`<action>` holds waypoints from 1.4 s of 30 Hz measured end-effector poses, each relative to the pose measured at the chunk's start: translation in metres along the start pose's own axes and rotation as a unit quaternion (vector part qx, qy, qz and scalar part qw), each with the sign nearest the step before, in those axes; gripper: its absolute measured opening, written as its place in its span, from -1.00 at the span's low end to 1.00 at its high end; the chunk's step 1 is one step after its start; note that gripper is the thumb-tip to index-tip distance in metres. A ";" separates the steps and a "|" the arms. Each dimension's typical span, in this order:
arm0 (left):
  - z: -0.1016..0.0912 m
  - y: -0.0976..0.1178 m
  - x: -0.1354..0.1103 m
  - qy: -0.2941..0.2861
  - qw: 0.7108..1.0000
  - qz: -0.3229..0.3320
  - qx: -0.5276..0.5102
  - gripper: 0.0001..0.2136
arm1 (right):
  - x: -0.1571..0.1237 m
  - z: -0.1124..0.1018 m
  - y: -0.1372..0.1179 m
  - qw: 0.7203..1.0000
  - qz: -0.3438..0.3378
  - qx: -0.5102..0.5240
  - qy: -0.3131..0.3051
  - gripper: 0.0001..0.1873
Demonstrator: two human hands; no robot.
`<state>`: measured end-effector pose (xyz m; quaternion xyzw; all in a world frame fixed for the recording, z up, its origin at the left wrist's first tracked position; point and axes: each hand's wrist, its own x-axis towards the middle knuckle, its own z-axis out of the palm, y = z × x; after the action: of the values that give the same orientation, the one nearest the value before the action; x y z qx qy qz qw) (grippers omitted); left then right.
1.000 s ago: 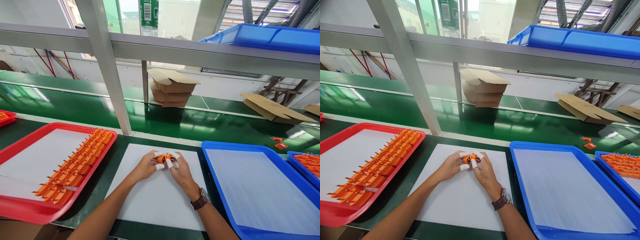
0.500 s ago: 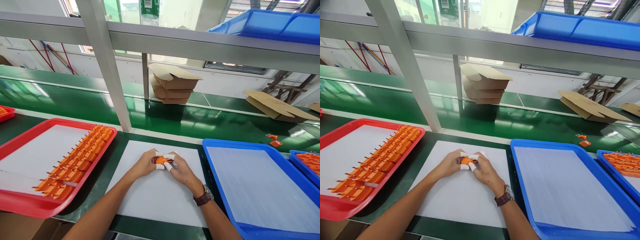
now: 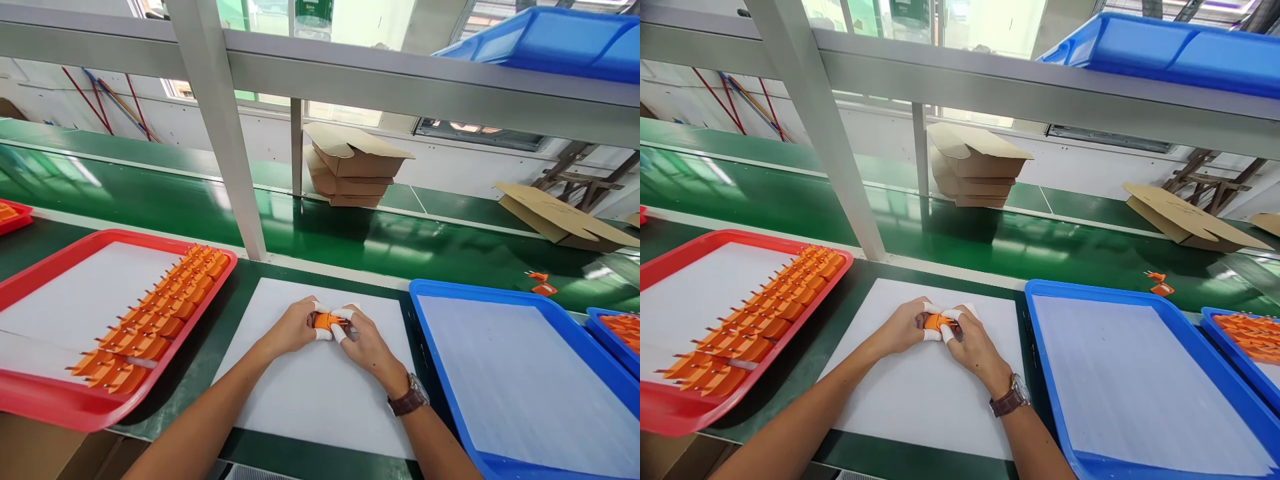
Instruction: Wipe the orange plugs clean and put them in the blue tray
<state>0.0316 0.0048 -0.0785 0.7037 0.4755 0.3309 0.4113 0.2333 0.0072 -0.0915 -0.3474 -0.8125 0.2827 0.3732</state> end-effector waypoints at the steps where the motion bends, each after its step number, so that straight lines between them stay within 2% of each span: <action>1: 0.001 -0.001 0.000 0.001 1.000 0.001 -0.001 -0.64 | 0.000 -0.001 0.000 1.000 -0.007 -0.008 -0.009 -0.70; 9: 0.002 -0.002 0.003 0.005 1.000 -0.002 0.004 -0.64 | -0.001 -0.002 0.000 0.999 0.004 -0.040 -0.034 -0.67; 17: 0.000 0.003 0.007 -0.013 1.000 0.000 -0.017 -0.67 | 0.005 -0.007 -0.005 0.996 0.029 -0.065 -0.057 -0.86; 21: 0.002 0.003 0.007 -0.004 1.000 0.002 -0.012 -0.68 | 0.010 -0.009 -0.002 0.997 0.048 -0.013 -0.056 -0.88; 26: 0.004 -0.003 0.007 0.000 0.999 0.009 -0.041 -0.68 | 0.014 -0.009 0.002 0.994 0.069 0.067 -0.057 -0.78; 34: 0.000 0.001 0.005 -0.035 0.999 0.027 -0.025 -0.71 | 0.008 0.000 0.000 0.994 0.098 0.038 -0.031 -0.80; 36: 0.000 0.000 0.003 -0.034 0.998 0.039 -0.021 -0.74 | 0.008 -0.004 -0.006 0.993 0.100 0.032 -0.045 -0.82; 39: 0.000 -0.002 0.001 -0.015 0.999 0.041 -0.019 -0.74 | 0.010 -0.021 -0.018 0.992 0.103 0.024 -0.062 -0.84; 42: 0.000 -0.004 0.001 0.008 0.999 0.042 -0.003 -0.65 | 0.008 -0.042 -0.028 0.988 0.131 -0.081 -0.023 -0.80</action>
<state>0.0302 0.0064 -0.0815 0.7191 0.4478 0.3551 0.3952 0.2537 0.0052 -0.0444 -0.4736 -0.7886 0.2702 0.2843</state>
